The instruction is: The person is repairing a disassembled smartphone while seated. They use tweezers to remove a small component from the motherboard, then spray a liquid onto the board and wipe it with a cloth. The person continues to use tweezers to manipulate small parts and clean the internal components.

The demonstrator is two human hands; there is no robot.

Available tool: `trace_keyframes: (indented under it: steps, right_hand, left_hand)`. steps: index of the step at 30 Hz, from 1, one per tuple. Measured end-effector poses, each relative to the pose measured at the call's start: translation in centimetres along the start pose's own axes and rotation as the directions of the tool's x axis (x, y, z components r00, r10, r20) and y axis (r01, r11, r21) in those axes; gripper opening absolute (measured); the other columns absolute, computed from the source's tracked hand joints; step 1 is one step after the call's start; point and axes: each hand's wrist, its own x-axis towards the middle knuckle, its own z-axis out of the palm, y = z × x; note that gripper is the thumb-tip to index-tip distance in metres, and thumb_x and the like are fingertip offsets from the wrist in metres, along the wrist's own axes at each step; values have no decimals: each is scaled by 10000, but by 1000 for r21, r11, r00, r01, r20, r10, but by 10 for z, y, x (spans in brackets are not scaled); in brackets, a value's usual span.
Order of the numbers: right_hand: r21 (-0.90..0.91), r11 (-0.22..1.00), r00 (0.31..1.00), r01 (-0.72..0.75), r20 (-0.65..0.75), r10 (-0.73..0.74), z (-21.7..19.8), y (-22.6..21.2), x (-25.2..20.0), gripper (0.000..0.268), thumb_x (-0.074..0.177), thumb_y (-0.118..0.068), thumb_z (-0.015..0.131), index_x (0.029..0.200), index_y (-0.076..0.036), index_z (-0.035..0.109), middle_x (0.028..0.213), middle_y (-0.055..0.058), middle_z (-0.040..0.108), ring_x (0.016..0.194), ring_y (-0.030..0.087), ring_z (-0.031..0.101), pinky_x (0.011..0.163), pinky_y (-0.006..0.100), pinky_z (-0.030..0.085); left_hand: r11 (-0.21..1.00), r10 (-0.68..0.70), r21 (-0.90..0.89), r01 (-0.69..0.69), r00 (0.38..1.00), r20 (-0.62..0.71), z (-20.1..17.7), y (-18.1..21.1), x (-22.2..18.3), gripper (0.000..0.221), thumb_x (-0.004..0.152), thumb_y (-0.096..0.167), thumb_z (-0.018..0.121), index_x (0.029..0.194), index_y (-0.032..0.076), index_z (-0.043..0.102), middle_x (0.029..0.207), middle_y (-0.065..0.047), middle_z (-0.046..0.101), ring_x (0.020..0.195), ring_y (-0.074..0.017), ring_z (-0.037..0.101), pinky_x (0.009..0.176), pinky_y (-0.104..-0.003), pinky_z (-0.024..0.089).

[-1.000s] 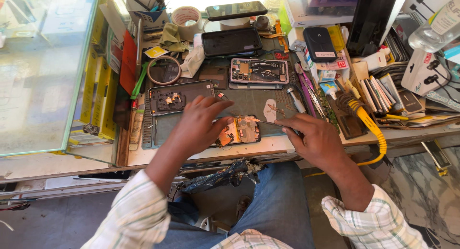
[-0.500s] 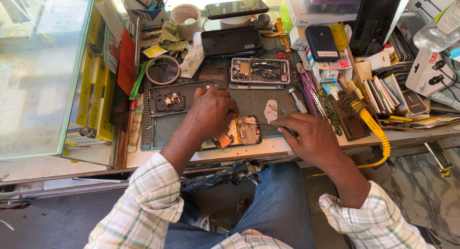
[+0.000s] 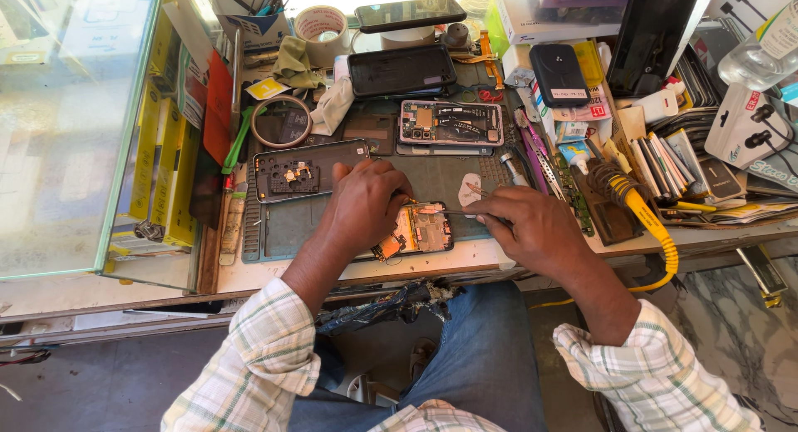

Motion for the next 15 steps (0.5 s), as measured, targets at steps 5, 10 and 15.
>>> trace_keyframes:
  steps: [5, 10, 15]
  right_hand:
    - [13, 999, 999, 32, 0, -32, 2, 6, 3, 207, 866, -144, 716, 1062, -184, 767, 972, 17, 743, 914, 266, 712, 739, 396, 574]
    - [47, 998, 999, 31, 25, -32, 3, 10, 5, 212, 857, -142, 726, 1061, -181, 770, 994, 22, 751, 930, 263, 719, 749, 388, 578]
    - [45, 998, 999, 43, 20, -44, 5, 12, 7, 191, 855, -149, 739, 1043, -172, 768, 1002, 23, 755, 938, 262, 723, 761, 385, 579]
  left_hand:
    - [999, -24, -41, 24, 1000, 9, 0, 0, -2, 67, 855, 116, 691, 861, 150, 748, 886, -29, 656, 952, -264, 603, 810, -459, 337]
    - [997, -13, -76, 12, 1000, -15, 2, -1, -4, 78, 858, 107, 685, 871, 148, 749, 913, -37, 649, 970, -261, 591, 821, -459, 341]
    - [997, -9, -76, 8, 1000, -21, 5, -4, -4, 77, 856, 109, 687, 875, 148, 750, 922, -34, 651, 990, -259, 592, 843, -453, 351]
